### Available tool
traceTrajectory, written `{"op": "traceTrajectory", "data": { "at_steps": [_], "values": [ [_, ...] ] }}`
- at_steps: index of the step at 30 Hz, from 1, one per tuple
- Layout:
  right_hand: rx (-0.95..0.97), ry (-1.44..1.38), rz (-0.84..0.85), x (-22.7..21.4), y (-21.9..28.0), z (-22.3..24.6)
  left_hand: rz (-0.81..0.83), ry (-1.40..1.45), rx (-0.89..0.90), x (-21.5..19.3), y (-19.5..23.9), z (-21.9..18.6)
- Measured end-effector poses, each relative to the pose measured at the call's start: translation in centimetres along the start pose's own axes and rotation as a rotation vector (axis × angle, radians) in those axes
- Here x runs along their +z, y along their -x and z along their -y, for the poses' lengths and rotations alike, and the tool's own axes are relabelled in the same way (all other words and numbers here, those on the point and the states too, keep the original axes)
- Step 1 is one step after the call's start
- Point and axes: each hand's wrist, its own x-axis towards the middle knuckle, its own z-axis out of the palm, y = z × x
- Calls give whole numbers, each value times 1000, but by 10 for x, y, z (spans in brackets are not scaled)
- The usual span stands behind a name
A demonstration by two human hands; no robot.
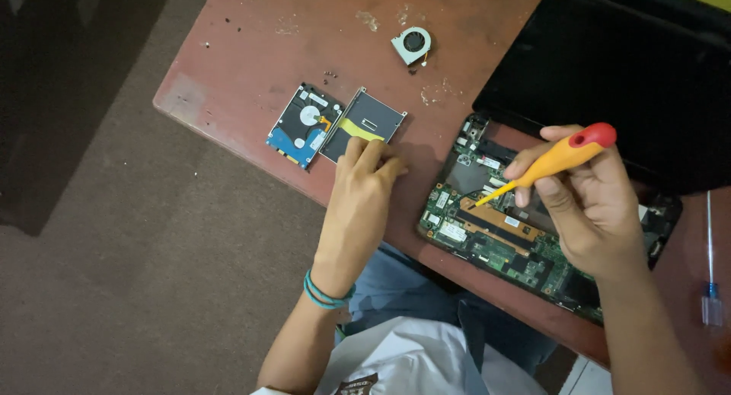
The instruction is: The person uses a screwdriver to remove screws from a laptop's motherboard and then detaches a small circuit board component. The removed parts are placed on the table next to the laptop.
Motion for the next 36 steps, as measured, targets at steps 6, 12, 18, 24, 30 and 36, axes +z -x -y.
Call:
{"op": "traceTrajectory", "data": {
  "at_steps": [6,12,18,24,30,36],
  "values": [
    [41,65,25,-2,1,5,-43,70,0,-19,-1,-14],
    [-38,149,78,1,4,0,-57,207,29,0,28,-33],
    [30,118,146,8,7,-1,-16,263,29,8,40,-48],
    [13,156,179,12,1,0,-8,245,50,7,38,-47],
    [-2,176,199,10,-2,3,18,282,26,5,35,-48],
    [11,158,180,10,3,1,19,284,26,6,36,-47]
  ]
}}
